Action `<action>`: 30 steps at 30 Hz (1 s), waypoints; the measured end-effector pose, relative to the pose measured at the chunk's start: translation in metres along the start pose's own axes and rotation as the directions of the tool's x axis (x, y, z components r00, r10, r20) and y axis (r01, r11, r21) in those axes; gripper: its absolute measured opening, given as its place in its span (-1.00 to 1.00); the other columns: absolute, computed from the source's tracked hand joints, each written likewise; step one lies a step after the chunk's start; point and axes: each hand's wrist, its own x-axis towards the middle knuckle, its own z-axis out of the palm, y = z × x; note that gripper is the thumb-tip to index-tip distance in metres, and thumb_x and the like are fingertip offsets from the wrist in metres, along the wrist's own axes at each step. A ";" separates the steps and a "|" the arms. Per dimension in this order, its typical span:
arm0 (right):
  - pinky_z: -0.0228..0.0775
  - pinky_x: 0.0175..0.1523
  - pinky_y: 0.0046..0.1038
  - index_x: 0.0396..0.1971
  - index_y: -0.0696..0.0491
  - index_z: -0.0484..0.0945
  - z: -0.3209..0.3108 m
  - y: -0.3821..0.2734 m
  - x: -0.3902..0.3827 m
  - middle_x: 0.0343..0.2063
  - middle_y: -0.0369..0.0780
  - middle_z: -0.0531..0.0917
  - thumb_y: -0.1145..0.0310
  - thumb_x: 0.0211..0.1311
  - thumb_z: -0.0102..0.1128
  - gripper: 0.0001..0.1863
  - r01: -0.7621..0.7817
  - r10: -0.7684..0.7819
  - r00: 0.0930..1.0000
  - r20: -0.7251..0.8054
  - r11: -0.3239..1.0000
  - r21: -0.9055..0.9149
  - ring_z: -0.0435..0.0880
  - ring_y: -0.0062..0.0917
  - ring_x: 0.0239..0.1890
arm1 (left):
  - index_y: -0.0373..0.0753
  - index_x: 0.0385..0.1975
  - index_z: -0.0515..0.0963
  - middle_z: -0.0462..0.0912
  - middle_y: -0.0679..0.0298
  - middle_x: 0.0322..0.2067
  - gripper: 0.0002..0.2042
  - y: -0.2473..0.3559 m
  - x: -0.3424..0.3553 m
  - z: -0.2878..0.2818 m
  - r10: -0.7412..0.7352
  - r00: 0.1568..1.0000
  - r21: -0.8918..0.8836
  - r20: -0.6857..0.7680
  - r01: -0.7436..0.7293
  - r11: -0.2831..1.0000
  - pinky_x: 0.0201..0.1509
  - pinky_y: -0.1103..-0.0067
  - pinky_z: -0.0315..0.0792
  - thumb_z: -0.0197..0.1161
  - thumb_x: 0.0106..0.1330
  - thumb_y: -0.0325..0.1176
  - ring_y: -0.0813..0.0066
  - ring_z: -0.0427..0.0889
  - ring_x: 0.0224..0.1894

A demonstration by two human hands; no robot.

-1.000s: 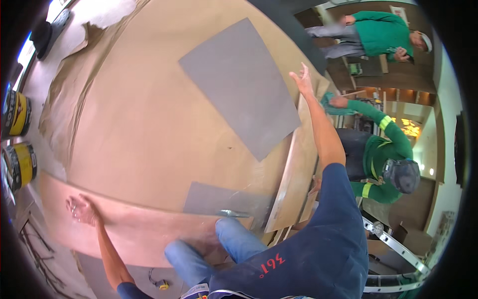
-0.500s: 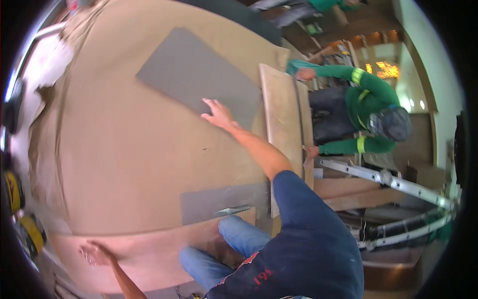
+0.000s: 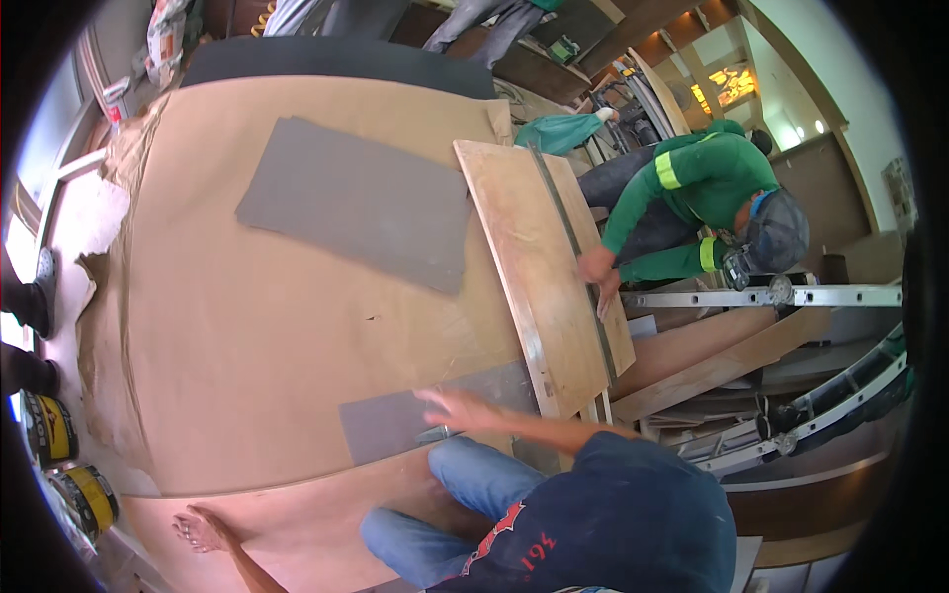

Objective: The person uses a utility knife to cut a large sheet of material on a workbench. They then handle a bundle of black cables, untangling and organizing them. Other workers are visible in the background.

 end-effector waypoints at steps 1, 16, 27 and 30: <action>0.23 0.33 -0.24 0.32 0.11 0.26 0.024 0.011 -0.035 0.22 0.01 0.44 0.11 0.33 0.13 -0.35 -0.013 0.014 1.000 -0.005 0.997 0.074 0.41 -0.13 0.26 | -0.10 0.33 0.33 0.34 0.24 0.31 -0.33 -0.016 -0.002 0.006 0.030 0.999 -0.089 -0.025 -0.032 0.996 0.27 0.17 0.27 -0.20 0.42 0.26 0.25 0.33 0.31; 0.10 0.39 -0.05 0.38 -0.10 0.22 0.096 0.048 -0.161 0.41 0.00 0.14 -0.12 0.19 0.17 -0.20 0.052 -0.061 0.983 -0.176 0.997 -0.056 0.17 -0.04 0.40 | -0.45 0.14 0.39 0.31 -0.19 0.25 -0.55 0.005 -0.266 -0.171 0.769 0.632 -0.865 -0.096 -0.436 0.250 0.43 0.21 0.12 0.19 0.36 -0.28 -0.07 0.22 0.36; 0.05 0.44 -0.14 0.38 -0.08 0.23 0.123 0.076 -0.210 0.39 0.05 0.15 -0.19 0.20 0.11 -0.19 0.160 -0.164 0.956 -0.243 0.986 -0.037 0.12 -0.03 0.43 | -0.38 0.07 0.47 0.35 -0.20 0.21 -0.53 -0.054 -0.381 -0.239 0.864 0.501 -0.771 0.047 -0.531 0.350 0.38 0.21 0.17 0.26 0.21 -0.23 -0.11 0.26 0.30; -0.02 0.42 0.09 0.40 -0.19 0.20 0.129 0.113 -0.194 0.43 -0.04 0.08 -0.21 0.20 0.09 -0.20 0.130 -0.119 0.956 -0.267 0.991 0.023 0.05 -0.02 0.45 | -0.37 0.04 0.50 0.36 -0.19 0.20 -0.52 -0.030 -0.397 -0.240 0.850 0.521 -0.757 0.075 -0.526 0.389 0.38 0.22 0.17 0.28 0.19 -0.18 -0.10 0.26 0.31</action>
